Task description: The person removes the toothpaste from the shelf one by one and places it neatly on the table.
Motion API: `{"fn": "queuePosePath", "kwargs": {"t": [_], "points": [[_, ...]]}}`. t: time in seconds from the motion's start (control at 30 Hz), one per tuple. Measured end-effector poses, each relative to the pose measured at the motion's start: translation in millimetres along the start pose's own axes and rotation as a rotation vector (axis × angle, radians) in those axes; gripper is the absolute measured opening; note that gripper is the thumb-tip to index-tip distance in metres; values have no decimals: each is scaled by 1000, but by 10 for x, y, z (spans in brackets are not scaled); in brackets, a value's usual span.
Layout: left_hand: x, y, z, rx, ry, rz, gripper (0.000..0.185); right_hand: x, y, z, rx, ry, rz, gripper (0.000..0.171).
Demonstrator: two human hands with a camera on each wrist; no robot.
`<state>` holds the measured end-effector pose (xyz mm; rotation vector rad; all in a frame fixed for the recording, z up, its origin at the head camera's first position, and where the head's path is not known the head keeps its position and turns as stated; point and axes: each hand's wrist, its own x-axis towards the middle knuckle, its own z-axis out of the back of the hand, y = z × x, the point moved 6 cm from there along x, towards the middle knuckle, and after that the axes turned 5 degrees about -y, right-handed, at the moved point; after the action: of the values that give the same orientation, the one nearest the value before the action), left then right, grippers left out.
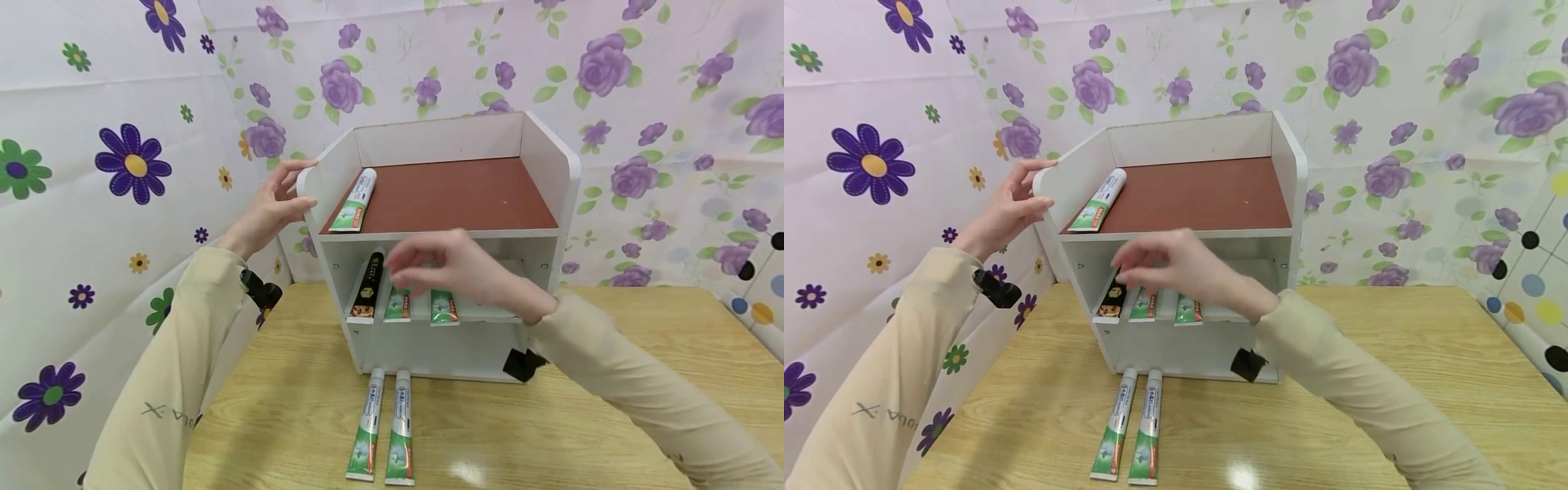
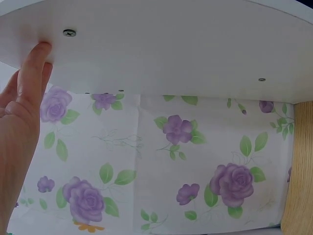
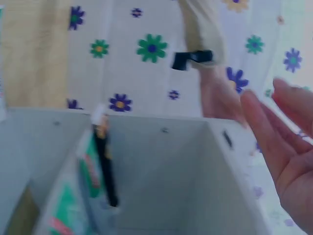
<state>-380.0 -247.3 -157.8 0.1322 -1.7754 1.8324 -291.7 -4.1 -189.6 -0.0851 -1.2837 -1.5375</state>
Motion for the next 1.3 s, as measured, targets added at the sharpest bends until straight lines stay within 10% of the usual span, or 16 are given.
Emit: {"fn": "queuePosePath", "kwargs": {"t": [0.53,1.3], "points": [[9,8,-11,1,22,-12,52,778,-273,630,159,-370,-487,24],[6,-24,-20,-4,13,-28,52,1184,-861,525,92,-421,-819,24]]}}
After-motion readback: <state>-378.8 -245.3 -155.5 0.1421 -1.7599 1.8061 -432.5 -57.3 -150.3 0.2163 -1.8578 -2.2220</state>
